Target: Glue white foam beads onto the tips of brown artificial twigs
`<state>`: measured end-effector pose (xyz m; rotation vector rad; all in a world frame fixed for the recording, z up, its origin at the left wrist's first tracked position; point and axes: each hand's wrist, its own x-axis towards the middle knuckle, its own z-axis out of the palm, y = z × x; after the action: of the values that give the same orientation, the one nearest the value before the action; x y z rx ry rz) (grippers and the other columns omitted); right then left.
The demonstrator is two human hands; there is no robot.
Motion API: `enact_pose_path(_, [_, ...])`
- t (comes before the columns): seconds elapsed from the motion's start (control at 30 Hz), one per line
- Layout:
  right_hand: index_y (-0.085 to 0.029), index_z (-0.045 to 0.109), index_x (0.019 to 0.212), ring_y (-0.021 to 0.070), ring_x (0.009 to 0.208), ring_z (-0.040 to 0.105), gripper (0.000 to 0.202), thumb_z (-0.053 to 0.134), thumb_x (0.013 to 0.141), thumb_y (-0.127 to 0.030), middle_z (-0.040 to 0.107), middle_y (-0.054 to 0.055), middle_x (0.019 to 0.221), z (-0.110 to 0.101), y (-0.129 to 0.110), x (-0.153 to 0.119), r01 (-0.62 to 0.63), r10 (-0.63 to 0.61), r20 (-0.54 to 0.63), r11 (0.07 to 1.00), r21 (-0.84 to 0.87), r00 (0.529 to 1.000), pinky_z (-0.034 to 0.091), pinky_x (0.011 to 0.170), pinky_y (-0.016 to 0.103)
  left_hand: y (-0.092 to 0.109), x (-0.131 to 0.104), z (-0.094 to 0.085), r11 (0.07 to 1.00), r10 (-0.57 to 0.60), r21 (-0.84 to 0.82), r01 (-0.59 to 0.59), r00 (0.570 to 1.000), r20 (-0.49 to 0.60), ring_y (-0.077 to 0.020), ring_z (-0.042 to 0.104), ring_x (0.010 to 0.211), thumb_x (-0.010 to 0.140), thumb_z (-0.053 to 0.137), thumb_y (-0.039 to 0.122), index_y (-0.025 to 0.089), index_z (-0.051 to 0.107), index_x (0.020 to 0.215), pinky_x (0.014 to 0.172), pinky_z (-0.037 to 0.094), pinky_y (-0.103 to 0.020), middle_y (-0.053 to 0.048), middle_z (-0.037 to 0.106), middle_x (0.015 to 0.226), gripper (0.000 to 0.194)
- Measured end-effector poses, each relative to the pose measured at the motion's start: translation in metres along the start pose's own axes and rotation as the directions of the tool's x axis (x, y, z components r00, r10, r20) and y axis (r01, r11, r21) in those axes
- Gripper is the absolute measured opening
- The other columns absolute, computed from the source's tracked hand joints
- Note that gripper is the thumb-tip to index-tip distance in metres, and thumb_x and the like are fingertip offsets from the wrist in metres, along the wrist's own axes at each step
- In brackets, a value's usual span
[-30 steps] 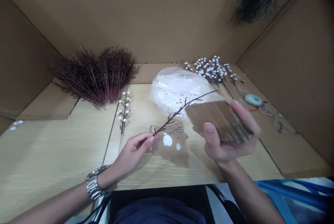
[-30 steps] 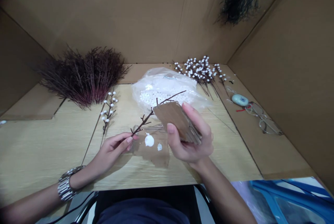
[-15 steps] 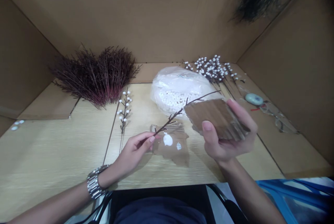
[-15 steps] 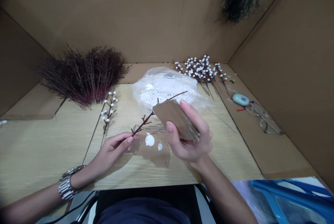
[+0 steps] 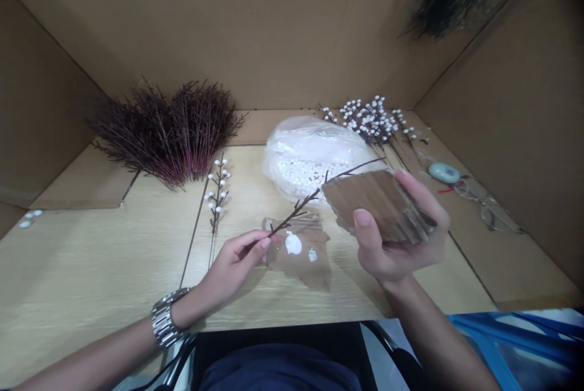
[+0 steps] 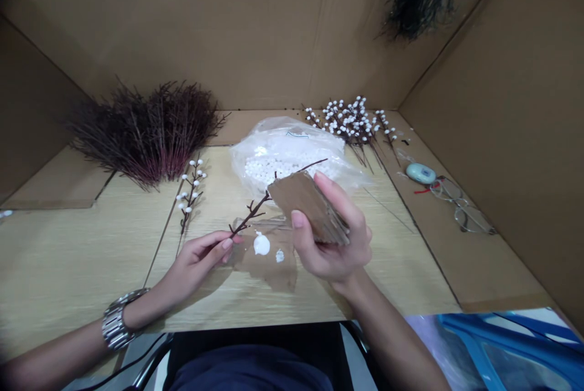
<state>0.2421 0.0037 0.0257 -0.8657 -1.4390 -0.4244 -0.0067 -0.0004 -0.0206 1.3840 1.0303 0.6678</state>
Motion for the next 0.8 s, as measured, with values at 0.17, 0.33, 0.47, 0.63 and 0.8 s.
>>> enact_pose_path(0.17, [-0.022,0.059,0.142,0.0268,0.097,0.073,0.069,0.077,0.075,-0.016,0.071,0.009,0.124,-0.0002,-0.001,-0.0014,-0.034,0.033,0.02,0.999,0.027,0.999,0.067,0.07,0.036,0.0009,-0.0003,-0.0004,1.0,-0.018,-0.017,0.018,1.0,0.0,-0.0161,0.051,0.072,0.099,0.058,0.043,0.018,0.077,0.113,0.068,0.045,-0.026,0.0,0.058,0.076,0.034])
enact_pose_path(0.33, [-0.024,0.059,0.141,0.0306,0.097,0.073,0.067,0.078,0.077,-0.019,0.071,0.01,0.125,-0.0004,-0.0015,-0.002,-0.053,0.053,-0.008,0.998,0.015,0.999,0.067,0.07,0.043,0.0001,-0.0004,-0.001,1.0,-0.011,-0.015,0.011,1.0,0.004,-0.0157,0.051,0.072,0.099,0.058,0.043,0.018,0.077,0.112,0.069,0.044,-0.025,0.001,0.056,0.074,0.033])
enact_pose_path(0.47, [-0.025,0.06,0.14,0.0308,0.095,0.073,0.067,0.078,0.076,-0.021,0.071,0.01,0.123,-0.0005,-0.0018,-0.0016,-0.056,0.056,-0.018,0.998,0.006,0.998,0.068,0.069,0.043,-0.0001,-0.0007,-0.0005,1.0,-0.016,-0.008,0.016,1.0,0.01,-0.0155,0.05,0.072,0.1,0.058,0.043,0.018,0.076,0.112,0.068,0.043,-0.025,0.001,0.055,0.074,0.034])
enact_pose_path(0.63, [-0.025,0.057,0.143,0.0273,0.095,0.073,0.071,0.078,0.075,-0.017,0.072,0.009,0.124,-0.0007,-0.0028,-0.002,-0.054,0.054,0.04,0.999,0.004,0.998,0.068,0.069,0.037,0.0,0.0002,-0.0006,1.0,-0.001,-0.007,0.001,1.0,0.008,-0.0152,0.049,0.071,0.1,0.057,0.043,0.018,0.076,0.112,0.068,0.042,-0.025,0.001,0.055,0.074,0.034])
enact_pose_path(0.8, [-0.024,0.059,0.141,0.0263,0.097,0.073,0.069,0.078,0.075,-0.017,0.071,0.008,0.125,-0.0003,-0.0028,-0.002,-0.07,0.07,0.001,0.997,0.033,0.998,0.067,0.072,0.036,-0.0012,0.0008,-0.0012,1.0,-0.005,-0.003,0.005,1.0,0.011,-0.0154,0.05,0.072,0.1,0.057,0.042,0.018,0.076,0.112,0.069,0.043,-0.025,0.001,0.056,0.074,0.033])
